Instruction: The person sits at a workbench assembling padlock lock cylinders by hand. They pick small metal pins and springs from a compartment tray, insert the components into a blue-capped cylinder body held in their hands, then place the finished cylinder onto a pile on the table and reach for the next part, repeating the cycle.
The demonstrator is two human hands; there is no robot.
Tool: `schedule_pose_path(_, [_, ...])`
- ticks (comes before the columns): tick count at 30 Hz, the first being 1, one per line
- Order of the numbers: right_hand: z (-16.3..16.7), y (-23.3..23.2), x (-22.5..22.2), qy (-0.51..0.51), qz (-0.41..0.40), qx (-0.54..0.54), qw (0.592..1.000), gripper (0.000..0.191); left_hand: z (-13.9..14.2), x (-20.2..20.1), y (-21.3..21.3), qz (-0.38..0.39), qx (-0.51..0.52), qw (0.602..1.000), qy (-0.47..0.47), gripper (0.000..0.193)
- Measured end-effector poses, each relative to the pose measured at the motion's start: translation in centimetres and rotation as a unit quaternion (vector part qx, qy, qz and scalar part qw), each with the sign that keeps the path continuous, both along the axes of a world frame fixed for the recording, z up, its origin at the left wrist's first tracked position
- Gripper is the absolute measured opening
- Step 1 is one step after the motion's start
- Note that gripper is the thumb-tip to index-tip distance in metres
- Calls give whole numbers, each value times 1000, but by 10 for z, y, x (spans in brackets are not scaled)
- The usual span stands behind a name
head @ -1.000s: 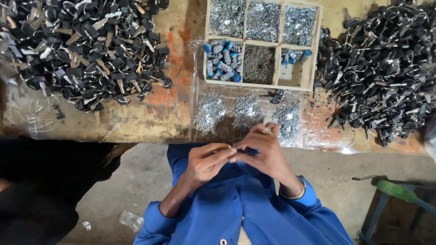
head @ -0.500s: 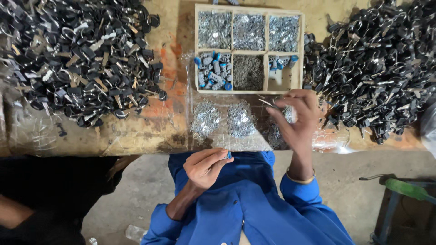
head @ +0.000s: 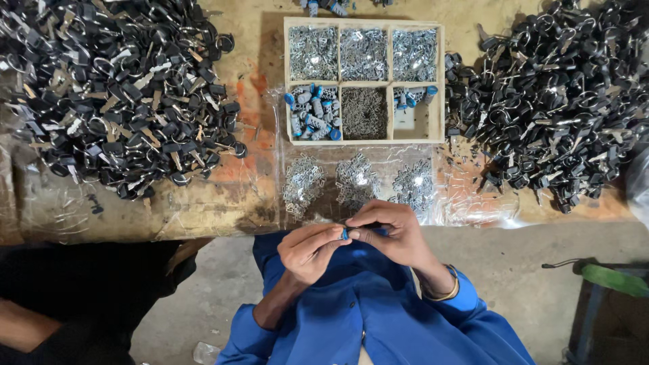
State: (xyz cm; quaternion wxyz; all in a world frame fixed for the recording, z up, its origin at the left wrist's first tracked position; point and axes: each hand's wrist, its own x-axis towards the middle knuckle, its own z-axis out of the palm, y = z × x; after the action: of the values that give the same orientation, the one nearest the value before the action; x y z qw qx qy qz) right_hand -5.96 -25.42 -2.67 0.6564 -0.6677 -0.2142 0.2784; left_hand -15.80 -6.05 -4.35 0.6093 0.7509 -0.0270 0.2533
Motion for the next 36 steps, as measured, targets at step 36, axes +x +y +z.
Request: schedule_pose_path(36, [90,1,86,-580,-262,-245,732,24,14,21,13,-3,94,996,-1,32])
